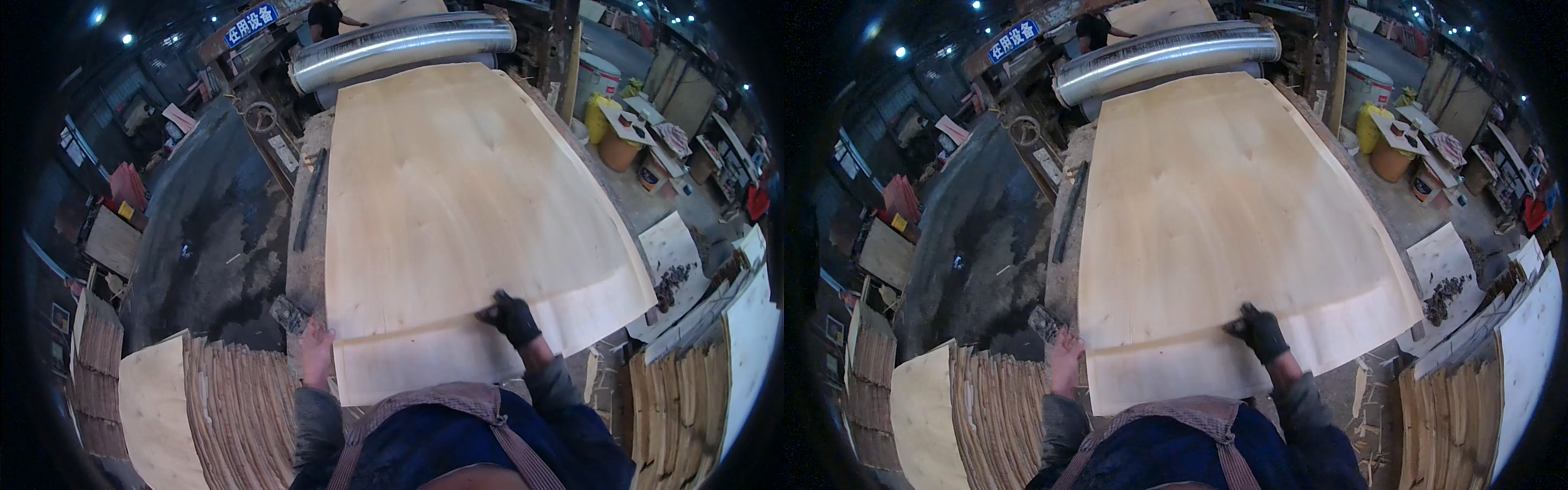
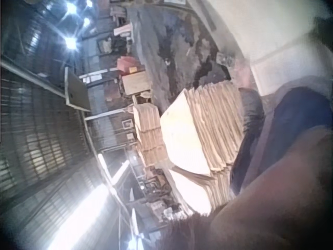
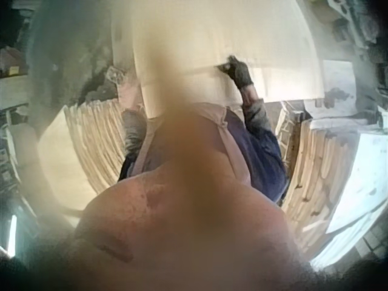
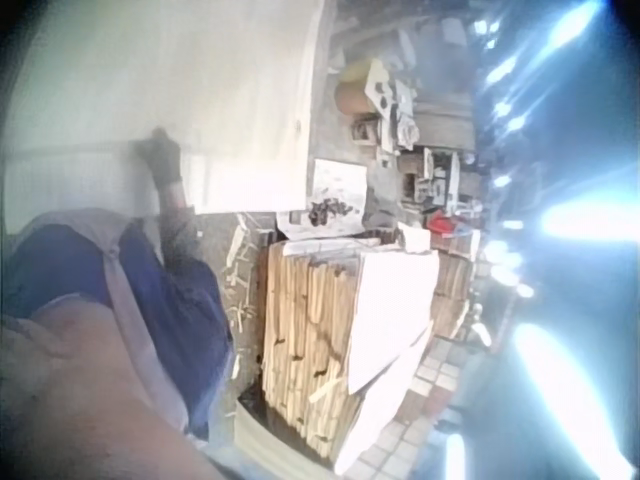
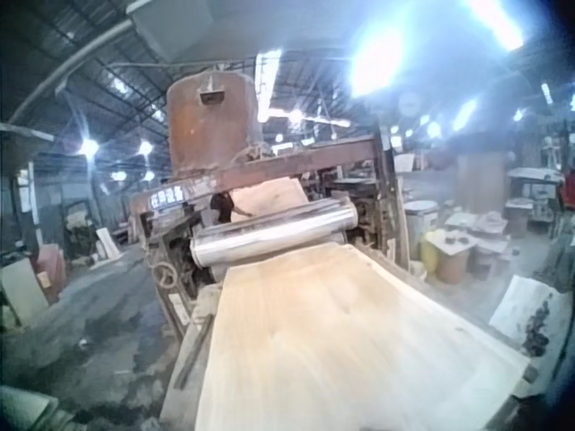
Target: The person positions wood veneer sheets into a roller machine, removes excess wood fragments with a tool, and cleans the machine rollers using a long-handled scraping tool.
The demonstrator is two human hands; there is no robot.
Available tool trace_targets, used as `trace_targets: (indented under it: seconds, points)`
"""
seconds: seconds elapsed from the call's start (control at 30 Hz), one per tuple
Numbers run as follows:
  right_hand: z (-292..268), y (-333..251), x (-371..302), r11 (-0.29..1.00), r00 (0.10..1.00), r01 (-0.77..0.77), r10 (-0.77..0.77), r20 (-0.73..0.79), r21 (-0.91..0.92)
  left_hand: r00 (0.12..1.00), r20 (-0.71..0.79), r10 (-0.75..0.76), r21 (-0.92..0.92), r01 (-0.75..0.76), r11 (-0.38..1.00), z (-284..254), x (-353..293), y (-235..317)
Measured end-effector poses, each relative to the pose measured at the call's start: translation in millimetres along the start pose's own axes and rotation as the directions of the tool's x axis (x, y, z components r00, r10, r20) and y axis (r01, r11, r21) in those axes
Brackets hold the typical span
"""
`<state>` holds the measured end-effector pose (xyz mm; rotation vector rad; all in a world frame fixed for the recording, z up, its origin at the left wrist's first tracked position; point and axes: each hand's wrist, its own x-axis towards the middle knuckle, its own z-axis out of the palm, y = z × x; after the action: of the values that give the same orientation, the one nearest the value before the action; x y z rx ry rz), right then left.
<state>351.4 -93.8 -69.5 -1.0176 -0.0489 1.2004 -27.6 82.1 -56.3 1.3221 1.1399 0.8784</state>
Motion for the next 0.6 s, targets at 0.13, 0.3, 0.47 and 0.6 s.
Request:
trace_targets:
  seconds: [0.13, 0.3, 0.47, 0.6]
  points:
    - [19, -10, 100, 0.977, 0.981, 0.060, -0.095, 0.167, 0.206, 0.996, -0.014, -0.083, 0.724, 0.068, 0.687, 28, -14, -27]
    - [63, -25, 151, 0.957, 0.924, 0.185, -0.247, 0.292, 0.222, 0.998, 0.049, 0.037, 0.817, -0.062, 0.574, 45, -42, -66]
    - [46, 1, 160, 0.954, 0.960, -0.135, 0.059, 0.273, 0.269, 1.000, -0.023, 0.016, 0.696, 0.005, 0.718, 33, -31, -79]
    - [16, 36, 82, 0.986, 0.936, -0.167, 0.151, 0.317, 0.024, 1.000, -0.021, -0.020, 0.595, 0.029, 0.803, 31, -22, -81]
